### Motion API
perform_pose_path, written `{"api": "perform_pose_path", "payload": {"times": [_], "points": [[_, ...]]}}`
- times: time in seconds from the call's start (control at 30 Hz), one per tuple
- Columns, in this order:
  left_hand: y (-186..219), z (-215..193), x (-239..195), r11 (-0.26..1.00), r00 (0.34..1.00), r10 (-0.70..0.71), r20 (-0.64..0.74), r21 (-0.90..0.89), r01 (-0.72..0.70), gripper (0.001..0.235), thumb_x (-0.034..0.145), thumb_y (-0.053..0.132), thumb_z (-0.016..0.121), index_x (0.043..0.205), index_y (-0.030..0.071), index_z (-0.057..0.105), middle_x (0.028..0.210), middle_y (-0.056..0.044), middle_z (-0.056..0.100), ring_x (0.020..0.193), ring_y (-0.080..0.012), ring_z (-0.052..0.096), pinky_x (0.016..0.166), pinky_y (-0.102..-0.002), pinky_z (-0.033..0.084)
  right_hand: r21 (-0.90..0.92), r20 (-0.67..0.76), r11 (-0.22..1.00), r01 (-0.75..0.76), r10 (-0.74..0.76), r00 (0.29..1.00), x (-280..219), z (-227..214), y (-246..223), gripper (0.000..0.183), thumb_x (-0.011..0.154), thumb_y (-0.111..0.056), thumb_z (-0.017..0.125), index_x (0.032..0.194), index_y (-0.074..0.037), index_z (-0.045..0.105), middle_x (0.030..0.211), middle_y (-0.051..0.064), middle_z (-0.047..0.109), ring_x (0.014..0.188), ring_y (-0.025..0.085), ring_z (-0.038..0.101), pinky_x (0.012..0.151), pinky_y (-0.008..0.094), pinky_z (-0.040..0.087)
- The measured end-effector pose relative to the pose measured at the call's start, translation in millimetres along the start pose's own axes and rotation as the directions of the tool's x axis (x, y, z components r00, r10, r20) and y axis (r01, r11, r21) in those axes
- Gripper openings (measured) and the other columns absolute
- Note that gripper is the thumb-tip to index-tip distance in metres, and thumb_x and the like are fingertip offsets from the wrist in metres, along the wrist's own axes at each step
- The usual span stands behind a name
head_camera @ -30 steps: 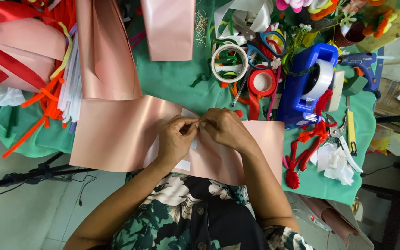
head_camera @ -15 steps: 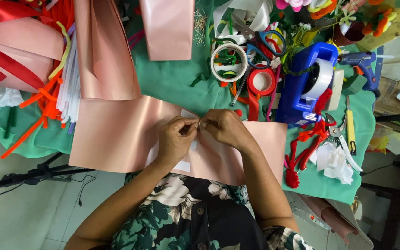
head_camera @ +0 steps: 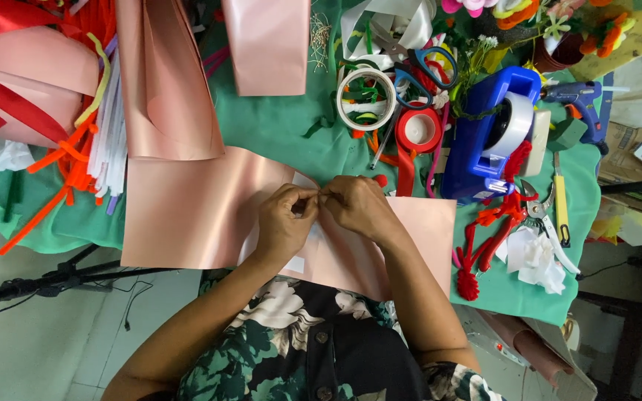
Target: The person applies small pieces of double-sided tape to a sheet of pink wrapping paper on a green table. They then fold the paper and attach it to a larger, pre-folded pink paper structure, likely preparing a bouquet wrap.
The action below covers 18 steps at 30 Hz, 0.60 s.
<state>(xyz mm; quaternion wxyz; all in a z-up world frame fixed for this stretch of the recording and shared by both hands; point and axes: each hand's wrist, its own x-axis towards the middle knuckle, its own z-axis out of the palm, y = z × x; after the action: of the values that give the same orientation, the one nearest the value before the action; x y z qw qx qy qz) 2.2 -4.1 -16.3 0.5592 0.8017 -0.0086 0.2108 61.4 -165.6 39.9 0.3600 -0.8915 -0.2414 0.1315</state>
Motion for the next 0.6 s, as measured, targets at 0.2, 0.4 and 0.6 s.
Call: {"api": "perform_pose_path", "payload": {"times": [0.2,0.4,0.6], "points": [[-0.1,-0.7,0.8,0.999,0.999,0.043,0.004,0.022,-0.043,0.011,0.084,-0.004,0.072,0.091,0.002,0.077,0.073,-0.01,0.069,0.064,-0.0248,0.072,0.053,-0.029,0.06,0.001,0.018,1.0,-0.028,0.028,0.999,0.4,0.4,3.3,0.015,0.083,-0.017,0.068,0.091,-0.01,0.078,0.081,0.016,0.075,0.081,0.045,0.072,0.07,0.053,0.057],[1.0,-0.9,0.2,0.999,1.0,-0.023,0.008,-0.034,0.023,0.016,0.084,-0.004,0.072,0.094,0.006,0.08,0.076,-0.008,0.072,0.066,-0.0212,0.073,0.053,-0.027,0.06,0.01,0.048,0.999,-0.048,0.048,0.998,3.4,-11.2,-2.4,0.016,0.082,-0.017,0.066,0.09,-0.011,0.078,0.079,0.015,0.075,0.081,0.045,0.072,0.069,0.053,0.057],[2.5,-11.1,2.7,0.991,0.993,0.085,0.086,0.093,-0.093,0.042,0.086,0.001,0.076,0.126,0.011,0.068,0.112,-0.008,0.063,0.104,-0.0322,0.068,0.085,-0.042,0.06,-0.003,0.032,0.998,-0.067,0.067,0.997,3.9,-5.0,1.7,0.018,0.082,-0.014,0.063,0.09,-0.01,0.078,0.074,0.015,0.074,0.075,0.045,0.072,0.066,0.052,0.056]]}}
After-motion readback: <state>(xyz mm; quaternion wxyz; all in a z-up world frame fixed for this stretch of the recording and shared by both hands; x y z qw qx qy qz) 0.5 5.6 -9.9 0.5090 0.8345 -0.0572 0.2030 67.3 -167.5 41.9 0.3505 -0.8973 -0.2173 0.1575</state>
